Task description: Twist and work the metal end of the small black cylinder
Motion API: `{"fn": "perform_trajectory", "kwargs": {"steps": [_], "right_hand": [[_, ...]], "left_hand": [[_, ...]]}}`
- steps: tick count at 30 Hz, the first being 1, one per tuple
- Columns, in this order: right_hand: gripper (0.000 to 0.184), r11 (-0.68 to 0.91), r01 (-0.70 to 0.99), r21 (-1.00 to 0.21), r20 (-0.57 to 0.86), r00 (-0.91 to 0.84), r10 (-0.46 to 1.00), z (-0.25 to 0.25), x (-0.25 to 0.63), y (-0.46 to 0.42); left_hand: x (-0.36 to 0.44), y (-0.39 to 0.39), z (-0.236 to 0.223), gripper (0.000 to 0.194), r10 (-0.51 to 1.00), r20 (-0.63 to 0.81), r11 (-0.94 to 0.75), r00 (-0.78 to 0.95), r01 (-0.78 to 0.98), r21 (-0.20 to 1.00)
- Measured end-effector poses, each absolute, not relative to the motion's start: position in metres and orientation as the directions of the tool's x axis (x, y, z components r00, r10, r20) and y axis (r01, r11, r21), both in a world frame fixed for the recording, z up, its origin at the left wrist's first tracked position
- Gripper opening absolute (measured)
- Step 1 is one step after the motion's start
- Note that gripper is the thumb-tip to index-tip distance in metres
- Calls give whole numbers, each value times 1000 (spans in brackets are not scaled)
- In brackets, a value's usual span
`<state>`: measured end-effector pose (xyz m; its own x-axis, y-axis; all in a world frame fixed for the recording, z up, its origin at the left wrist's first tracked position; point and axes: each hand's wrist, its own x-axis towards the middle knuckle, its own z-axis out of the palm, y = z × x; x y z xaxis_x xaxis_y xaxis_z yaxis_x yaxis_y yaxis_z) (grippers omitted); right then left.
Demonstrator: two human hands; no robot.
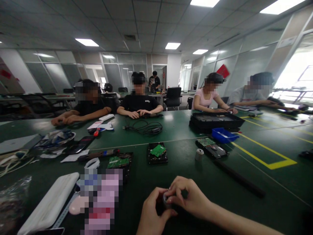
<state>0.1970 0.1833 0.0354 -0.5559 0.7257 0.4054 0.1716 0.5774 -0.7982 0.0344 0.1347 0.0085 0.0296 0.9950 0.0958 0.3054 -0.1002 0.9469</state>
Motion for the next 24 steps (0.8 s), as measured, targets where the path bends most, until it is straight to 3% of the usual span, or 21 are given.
{"fn": "perform_trajectory", "kwargs": {"steps": [7,16,24], "right_hand": [[45,599,169,-782,445,-521,728,33,194,184],[42,458,212,-864,320,-470,822,36,198,186],[18,493,191,-849,320,-557,766,45,197,182]], "left_hand": [[34,136,4,32,992,122,-127,36,303,944],[35,136,4,32,994,103,-105,20,291,951],[34,135,6,30,994,102,-111,45,299,948]]}}
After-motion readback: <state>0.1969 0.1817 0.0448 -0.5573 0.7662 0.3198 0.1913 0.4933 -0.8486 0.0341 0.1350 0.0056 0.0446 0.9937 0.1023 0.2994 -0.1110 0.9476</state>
